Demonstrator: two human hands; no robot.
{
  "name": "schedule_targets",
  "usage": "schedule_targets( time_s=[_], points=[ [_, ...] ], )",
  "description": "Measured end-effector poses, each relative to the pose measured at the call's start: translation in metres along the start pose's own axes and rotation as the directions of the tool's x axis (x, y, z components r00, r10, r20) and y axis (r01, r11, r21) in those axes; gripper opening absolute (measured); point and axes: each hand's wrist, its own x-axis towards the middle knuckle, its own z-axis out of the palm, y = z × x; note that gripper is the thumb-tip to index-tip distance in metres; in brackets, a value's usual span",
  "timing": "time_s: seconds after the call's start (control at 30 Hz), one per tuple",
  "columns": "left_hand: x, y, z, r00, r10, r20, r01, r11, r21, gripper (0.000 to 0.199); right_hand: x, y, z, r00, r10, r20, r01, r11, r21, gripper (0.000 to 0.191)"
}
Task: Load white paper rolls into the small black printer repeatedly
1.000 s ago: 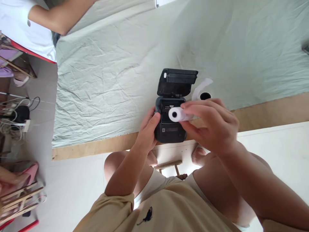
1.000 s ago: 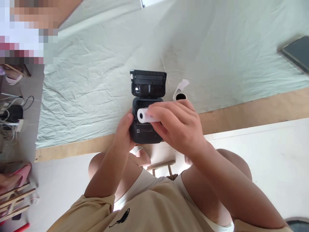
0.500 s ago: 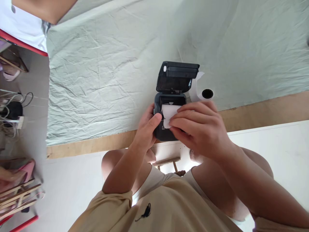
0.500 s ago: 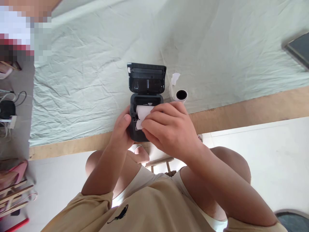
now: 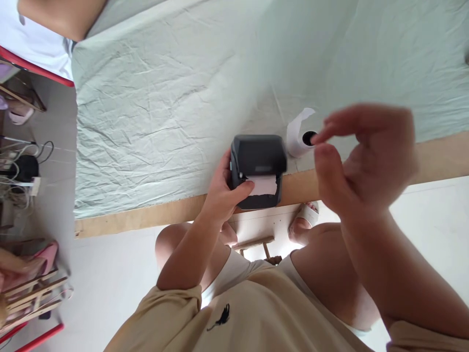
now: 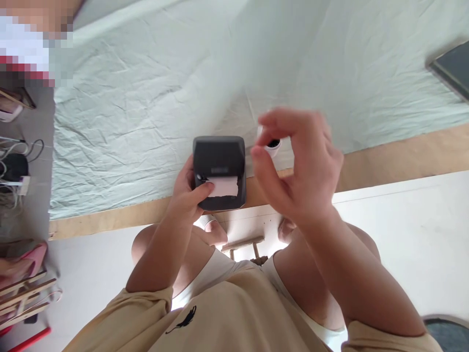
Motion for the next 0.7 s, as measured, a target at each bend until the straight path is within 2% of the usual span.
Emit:
schedule_targets(
  time_s=[0.13, 0.33, 0.5, 0.7],
  points=[
    [-0.001, 0.002, 0.0, 0.998, -0.009, 0.06, 0.011, 0.999, -0.035, 0.084, -0.004, 0.002, 0.013, 0.997, 0.067, 0.044, -0.071, 0.994, 0.088, 0.032],
    [0.0, 0.003, 0.001, 0.993, 0.02, 0.112, -0.018, 1.0, -0.022, 0.07, -0.016, 0.012, 0.021, 0.986, 0.136, 0.091, -0.155, 0.956, 0.248, 0.051],
    [0.001, 0.003, 0.001, 0.994, 0.031, 0.109, -0.028, 0.999, -0.028, 0.063, -0.011, 0.013, 0.022, 0.971, 0.179, 0.158, -0.212, 0.951, 0.224, 0.049],
    [0.001, -0.002, -0.001, 0.992, 0.081, 0.101, -0.073, 0.994, -0.078, 0.062, -0.009, 0.014, 0.022, 0.973, 0.152, 0.172, -0.187, 0.961, 0.206, 0.043]
  ],
)
